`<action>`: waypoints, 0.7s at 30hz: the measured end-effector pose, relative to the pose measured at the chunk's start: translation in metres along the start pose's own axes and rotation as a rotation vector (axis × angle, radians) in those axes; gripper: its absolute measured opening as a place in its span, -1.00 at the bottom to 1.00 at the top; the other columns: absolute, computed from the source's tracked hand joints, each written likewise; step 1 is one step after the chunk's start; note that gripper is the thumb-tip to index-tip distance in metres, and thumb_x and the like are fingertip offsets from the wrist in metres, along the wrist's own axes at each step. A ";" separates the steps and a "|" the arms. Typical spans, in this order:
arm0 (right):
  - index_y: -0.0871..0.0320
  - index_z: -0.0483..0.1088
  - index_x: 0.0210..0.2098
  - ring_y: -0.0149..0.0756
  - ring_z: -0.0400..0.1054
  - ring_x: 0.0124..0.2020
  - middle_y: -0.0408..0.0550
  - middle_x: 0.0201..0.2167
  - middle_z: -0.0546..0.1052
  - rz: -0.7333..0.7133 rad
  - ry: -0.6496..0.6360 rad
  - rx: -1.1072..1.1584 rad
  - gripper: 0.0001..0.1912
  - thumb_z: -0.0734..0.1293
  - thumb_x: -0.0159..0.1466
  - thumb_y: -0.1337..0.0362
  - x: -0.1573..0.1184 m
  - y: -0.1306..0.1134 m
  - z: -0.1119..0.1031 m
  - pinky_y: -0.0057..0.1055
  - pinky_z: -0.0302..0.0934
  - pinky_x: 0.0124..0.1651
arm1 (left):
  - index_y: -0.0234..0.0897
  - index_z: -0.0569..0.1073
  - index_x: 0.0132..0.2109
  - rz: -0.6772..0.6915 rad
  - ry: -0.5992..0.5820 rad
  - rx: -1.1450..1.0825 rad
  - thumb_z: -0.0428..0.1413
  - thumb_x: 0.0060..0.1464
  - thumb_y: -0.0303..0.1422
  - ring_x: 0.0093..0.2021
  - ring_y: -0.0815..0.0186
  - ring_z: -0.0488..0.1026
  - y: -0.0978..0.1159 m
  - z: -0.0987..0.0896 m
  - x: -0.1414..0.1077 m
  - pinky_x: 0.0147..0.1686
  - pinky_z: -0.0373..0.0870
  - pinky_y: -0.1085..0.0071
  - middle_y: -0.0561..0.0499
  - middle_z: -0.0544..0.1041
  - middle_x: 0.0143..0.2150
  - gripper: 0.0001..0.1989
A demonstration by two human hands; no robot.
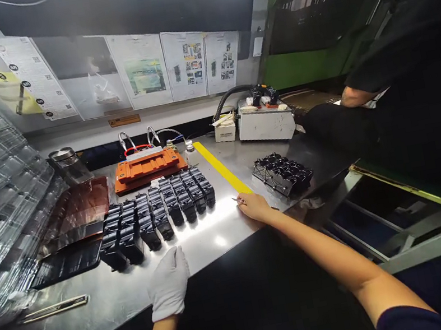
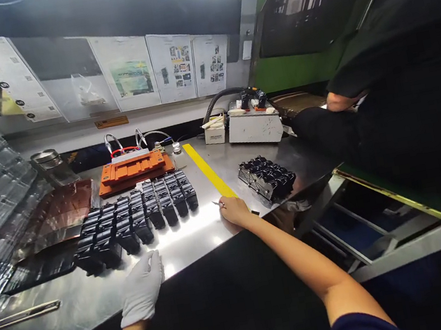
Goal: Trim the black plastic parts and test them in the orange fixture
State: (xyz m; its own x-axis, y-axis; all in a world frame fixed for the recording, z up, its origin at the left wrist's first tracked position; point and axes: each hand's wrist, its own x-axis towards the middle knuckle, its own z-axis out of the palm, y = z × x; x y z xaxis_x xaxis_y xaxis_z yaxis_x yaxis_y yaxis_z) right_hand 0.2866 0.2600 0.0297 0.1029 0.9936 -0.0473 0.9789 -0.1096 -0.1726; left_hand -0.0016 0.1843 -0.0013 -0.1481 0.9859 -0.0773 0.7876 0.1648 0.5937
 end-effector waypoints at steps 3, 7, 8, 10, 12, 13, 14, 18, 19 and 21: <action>0.15 0.41 -0.05 -0.26 0.38 -0.08 -0.02 -0.09 0.50 -0.014 0.040 -0.022 -0.69 0.15 0.29 0.32 -0.008 -0.003 0.018 -0.45 0.13 -0.13 | -0.17 0.42 -0.27 -0.024 -0.020 0.008 -0.20 0.25 -0.12 -0.27 0.17 0.44 0.005 -0.003 0.001 -0.30 0.23 0.32 -0.05 0.53 -0.26 -0.63; 0.13 0.42 -0.06 -0.26 0.37 -0.08 -0.03 -0.06 0.48 0.149 0.153 0.043 -0.71 0.14 0.32 0.26 -0.012 -0.004 0.027 -0.43 0.12 -0.15 | -0.20 0.40 -0.25 -0.076 -0.127 0.202 -0.22 0.23 -0.15 -0.25 0.04 0.47 0.009 -0.012 0.016 -0.31 0.25 0.26 -0.17 0.53 -0.26 -0.64; 0.12 0.42 -0.06 -0.26 0.37 -0.08 -0.03 -0.05 0.48 0.188 0.170 0.067 -0.71 0.15 0.32 0.25 -0.012 -0.004 0.028 -0.43 0.11 -0.15 | -0.21 0.39 -0.27 -0.071 -0.165 0.247 -0.21 0.22 -0.15 -0.24 0.03 0.47 0.009 -0.014 0.021 -0.30 0.26 0.25 -0.18 0.53 -0.26 -0.64; 0.11 0.42 -0.07 -0.25 0.36 -0.07 -0.03 -0.04 0.48 0.214 0.177 0.099 -0.71 0.15 0.31 0.25 -0.014 -0.003 0.027 -0.43 0.10 -0.16 | -0.22 0.37 -0.34 -0.032 -0.218 0.281 -0.16 0.19 -0.11 -0.22 0.03 0.46 0.007 -0.018 0.031 -0.28 0.27 0.26 -0.16 0.53 -0.28 -0.65; 0.11 0.43 -0.08 -0.25 0.36 -0.07 -0.03 -0.04 0.48 0.201 0.170 0.097 -0.71 0.15 0.32 0.24 -0.016 -0.002 0.028 -0.43 0.10 -0.17 | -0.22 0.34 -0.39 0.004 -0.205 0.225 -0.12 0.18 -0.08 -0.23 0.10 0.45 0.003 -0.020 0.035 -0.26 0.26 0.30 -0.10 0.52 -0.32 -0.64; 0.11 0.43 -0.08 -0.25 0.36 -0.08 -0.03 -0.05 0.48 0.192 0.168 0.086 -0.71 0.15 0.32 0.23 -0.017 -0.002 0.028 -0.43 0.10 -0.17 | -0.22 0.34 -0.41 0.017 -0.183 0.173 -0.11 0.18 -0.08 -0.25 0.15 0.45 0.001 -0.021 0.034 -0.26 0.26 0.32 -0.07 0.52 -0.35 -0.64; 0.11 0.44 -0.08 -0.25 0.37 -0.10 -0.02 -0.05 0.48 0.182 0.167 0.070 -0.70 0.14 0.32 0.22 -0.019 -0.001 0.029 -0.43 0.10 -0.19 | -0.23 0.34 -0.41 0.027 -0.156 0.113 -0.09 0.18 -0.08 -0.27 0.19 0.44 -0.002 -0.020 0.032 -0.26 0.25 0.35 -0.05 0.51 -0.37 -0.64; 0.10 0.46 -0.10 -0.21 0.39 -0.20 0.03 -0.09 0.49 0.156 0.186 0.027 -0.66 0.14 0.29 0.15 -0.019 0.005 0.037 -0.39 0.12 -0.28 | -0.23 0.41 -0.39 0.043 -0.074 -0.087 -0.03 0.18 -0.12 -0.30 0.25 0.43 -0.008 -0.016 0.022 -0.28 0.24 0.38 -0.02 0.52 -0.37 -0.68; 0.11 0.47 -0.11 -0.19 0.39 -0.22 0.06 -0.12 0.50 0.158 0.202 0.029 -0.65 0.16 0.28 0.13 -0.016 0.008 0.040 -0.38 0.12 -0.30 | -0.23 0.43 -0.38 0.036 -0.051 -0.124 -0.03 0.18 -0.12 -0.29 0.24 0.44 -0.009 -0.015 0.022 -0.28 0.24 0.37 -0.03 0.53 -0.37 -0.68; 0.12 0.49 -0.13 -0.15 0.39 -0.26 0.11 -0.20 0.52 0.166 0.252 0.034 -0.63 0.18 0.24 0.09 -0.009 0.013 0.048 -0.33 0.13 -0.32 | -0.23 0.46 -0.35 0.019 -0.010 -0.179 -0.02 0.17 -0.11 -0.30 0.24 0.45 -0.012 -0.014 0.023 -0.28 0.25 0.37 -0.04 0.53 -0.37 -0.68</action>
State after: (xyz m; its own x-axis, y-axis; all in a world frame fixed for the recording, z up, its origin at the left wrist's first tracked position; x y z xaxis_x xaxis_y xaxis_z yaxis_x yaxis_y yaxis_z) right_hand 0.2902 0.2482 -0.0194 0.3058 0.9372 0.1675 0.9390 -0.2679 -0.2155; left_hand -0.0227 0.2046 0.0009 -0.1276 0.9892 -0.0726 0.6709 0.1400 0.7283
